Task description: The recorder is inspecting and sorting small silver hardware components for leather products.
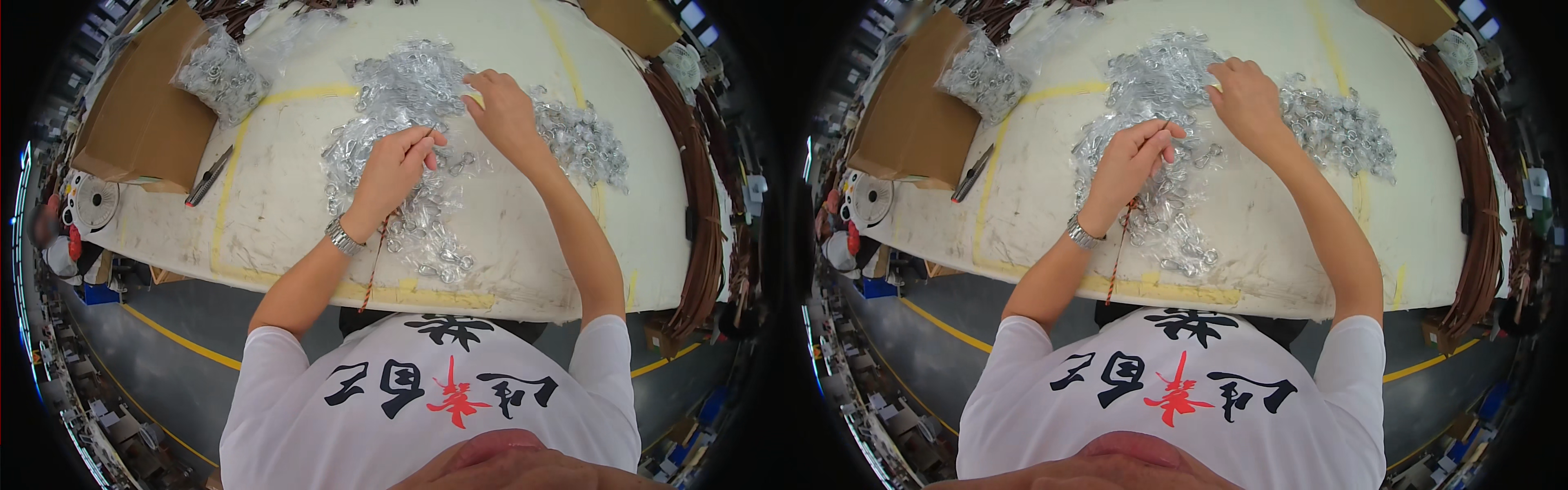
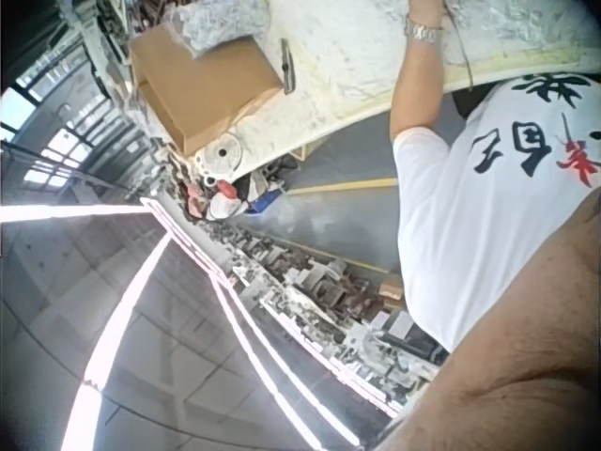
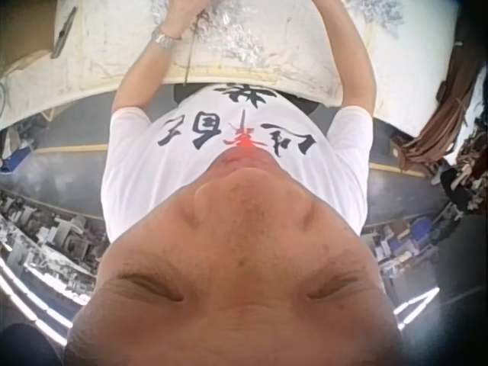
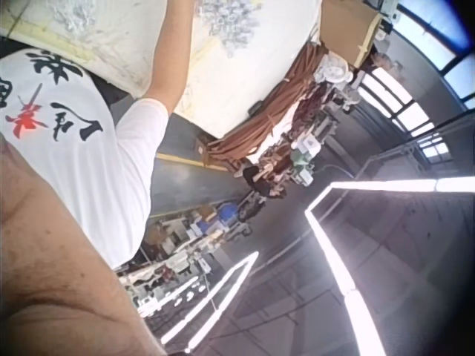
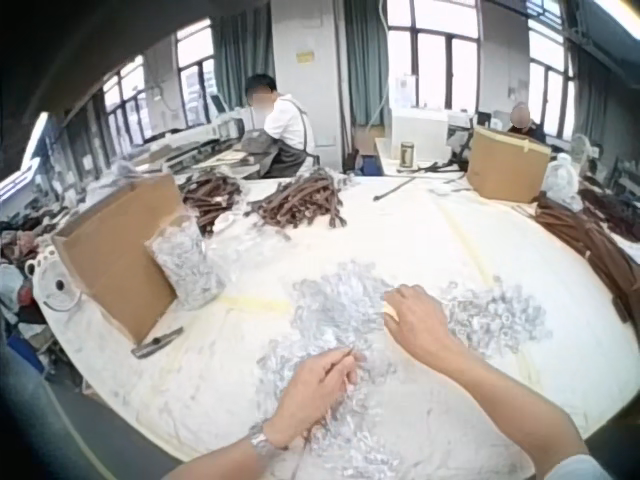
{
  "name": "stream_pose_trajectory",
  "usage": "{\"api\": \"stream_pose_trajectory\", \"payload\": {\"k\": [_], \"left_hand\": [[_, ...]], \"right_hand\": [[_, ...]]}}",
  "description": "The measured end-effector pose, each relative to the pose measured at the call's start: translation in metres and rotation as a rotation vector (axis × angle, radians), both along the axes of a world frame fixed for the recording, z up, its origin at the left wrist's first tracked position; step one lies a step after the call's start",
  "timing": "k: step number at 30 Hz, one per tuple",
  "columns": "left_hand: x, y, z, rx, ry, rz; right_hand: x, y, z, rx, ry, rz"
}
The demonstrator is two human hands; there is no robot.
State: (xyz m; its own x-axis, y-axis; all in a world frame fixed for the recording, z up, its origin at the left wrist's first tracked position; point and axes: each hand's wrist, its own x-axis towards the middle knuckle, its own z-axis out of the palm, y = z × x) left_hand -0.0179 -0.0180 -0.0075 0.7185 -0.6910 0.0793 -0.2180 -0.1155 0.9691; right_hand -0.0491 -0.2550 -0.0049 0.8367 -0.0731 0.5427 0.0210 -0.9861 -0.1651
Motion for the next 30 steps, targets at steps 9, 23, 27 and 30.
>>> {"api": "stream_pose_trajectory", "payload": {"k": [9,23,27,30], "left_hand": [[0.009,0.008,0.004,-0.081,0.162,0.022],[0.001,0.006,0.02,0.103,-0.012,-0.108],[-0.006,-0.003,0.015,0.153,-0.052,-0.146],[-0.01,-0.003,0.008,0.099,0.046,-0.142]], "right_hand": [[0.064,0.015,-0.022,-0.238,0.393,-0.01],[-0.096,0.037,0.01,1.375,0.447,0.383],[-0.108,0.038,-0.016,1.444,0.444,0.367],[-0.111,0.034,-0.017,1.509,0.469,0.382]]}}
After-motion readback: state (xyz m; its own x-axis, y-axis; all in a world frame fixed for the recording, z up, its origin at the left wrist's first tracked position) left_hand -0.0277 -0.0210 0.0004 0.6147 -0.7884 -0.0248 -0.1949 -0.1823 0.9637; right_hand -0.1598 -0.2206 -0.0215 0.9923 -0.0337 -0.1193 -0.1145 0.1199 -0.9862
